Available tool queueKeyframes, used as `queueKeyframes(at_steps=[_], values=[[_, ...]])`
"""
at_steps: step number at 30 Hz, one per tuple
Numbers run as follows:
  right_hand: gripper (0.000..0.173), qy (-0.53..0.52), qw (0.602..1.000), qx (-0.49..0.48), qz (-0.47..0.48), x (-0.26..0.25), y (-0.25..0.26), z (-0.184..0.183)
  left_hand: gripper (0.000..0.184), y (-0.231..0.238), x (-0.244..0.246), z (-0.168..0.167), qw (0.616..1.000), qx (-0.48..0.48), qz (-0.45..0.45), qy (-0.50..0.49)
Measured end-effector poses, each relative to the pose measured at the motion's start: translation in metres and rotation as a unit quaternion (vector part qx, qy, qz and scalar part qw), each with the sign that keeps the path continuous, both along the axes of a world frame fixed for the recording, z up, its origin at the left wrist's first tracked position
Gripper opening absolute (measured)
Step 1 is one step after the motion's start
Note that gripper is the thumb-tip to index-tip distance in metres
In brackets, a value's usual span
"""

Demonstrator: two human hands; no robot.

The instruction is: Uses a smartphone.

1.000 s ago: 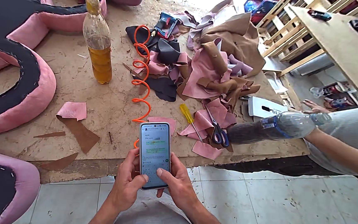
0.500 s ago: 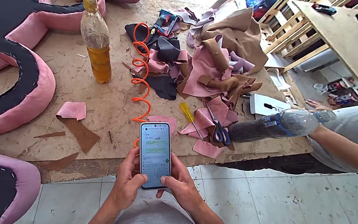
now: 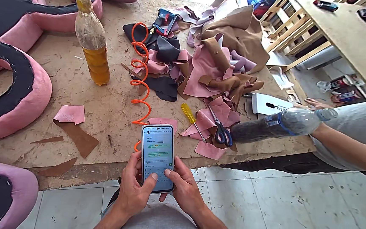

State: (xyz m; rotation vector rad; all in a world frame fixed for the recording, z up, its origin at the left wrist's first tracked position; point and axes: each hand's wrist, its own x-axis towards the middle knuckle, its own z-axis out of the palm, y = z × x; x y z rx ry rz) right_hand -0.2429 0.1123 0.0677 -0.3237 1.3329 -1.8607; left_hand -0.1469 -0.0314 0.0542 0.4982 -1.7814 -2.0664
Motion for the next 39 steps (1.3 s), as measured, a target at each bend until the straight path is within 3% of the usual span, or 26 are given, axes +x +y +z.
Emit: queueKeyframes(at_steps=[4,9,14,19,23,27,39], values=[[0.037,-0.008,0.998,-0.044,0.043,-0.004,0.005,-0.004,0.050,-0.001,-0.002,0.000,1.000,0.018,0.011,-0.001],[0.043,0.013,0.999,-0.006,0.043,-0.001,0.003,0.001,0.052,-0.005,0.003,-0.006,0.996,0.074,-0.022,0.044],[0.027,0.010,0.999,0.030,-0.006,0.004,-0.004,0.002,0.054,0.001,0.003,-0.003,1.000,0.005,0.009,0.013],[0.031,-0.003,1.000,-0.004,0.011,0.007,-0.004,-0.001,0.052,0.007,0.002,0.002,0.998,-0.013,0.059,-0.018],[0.037,-0.007,0.999,-0.024,0.030,0.005,0.002,-0.003,0.059,-0.003,0.014,-0.006,0.998,0.056,-0.019,0.028],[0.051,0.035,0.997,-0.006,0.063,0.008,0.005,0.000,0.056,-0.004,0.017,-0.010,0.995,0.083,-0.023,0.045],[0.046,-0.025,0.998,-0.012,0.052,-0.003,0.007,-0.004,0.059,-0.022,0.014,-0.017,0.975,0.167,-0.116,0.095]])
